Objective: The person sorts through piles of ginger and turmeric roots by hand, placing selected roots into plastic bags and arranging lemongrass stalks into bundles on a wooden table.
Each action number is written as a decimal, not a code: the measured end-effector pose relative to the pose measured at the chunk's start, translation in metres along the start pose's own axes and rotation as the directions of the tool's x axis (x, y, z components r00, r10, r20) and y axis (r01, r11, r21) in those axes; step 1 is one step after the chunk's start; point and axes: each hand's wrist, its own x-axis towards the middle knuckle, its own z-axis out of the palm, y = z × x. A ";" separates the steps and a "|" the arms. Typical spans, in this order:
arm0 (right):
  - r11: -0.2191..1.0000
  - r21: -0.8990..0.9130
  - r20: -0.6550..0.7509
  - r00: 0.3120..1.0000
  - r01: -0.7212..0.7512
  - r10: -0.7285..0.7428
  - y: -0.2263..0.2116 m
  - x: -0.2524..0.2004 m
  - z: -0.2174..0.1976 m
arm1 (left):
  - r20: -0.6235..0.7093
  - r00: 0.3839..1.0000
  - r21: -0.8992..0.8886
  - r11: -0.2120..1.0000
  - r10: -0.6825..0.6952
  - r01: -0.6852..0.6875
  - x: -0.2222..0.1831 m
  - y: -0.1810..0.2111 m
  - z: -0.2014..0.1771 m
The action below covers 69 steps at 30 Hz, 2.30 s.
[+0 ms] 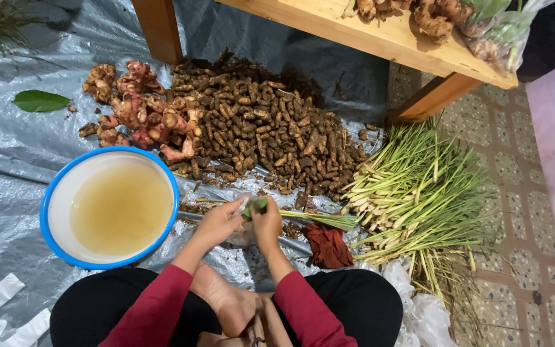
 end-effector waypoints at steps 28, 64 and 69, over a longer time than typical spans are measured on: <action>0.805 0.386 0.084 0.886 -0.451 0.457 0.049 0.010 -0.036 | -0.109 0.986 0.079 0.989 0.129 -0.121 0.007 -0.011 0.016; 0.988 0.112 0.378 0.915 0.109 -0.144 -0.080 -0.013 -0.102 | -0.151 0.985 -0.077 0.993 0.081 -0.094 -0.006 -0.017 -0.005; 0.899 -0.010 0.403 0.824 0.439 -0.398 -0.073 -0.015 -0.103 | -0.092 0.989 -0.140 0.982 0.115 -0.128 -0.034 0.012 -0.007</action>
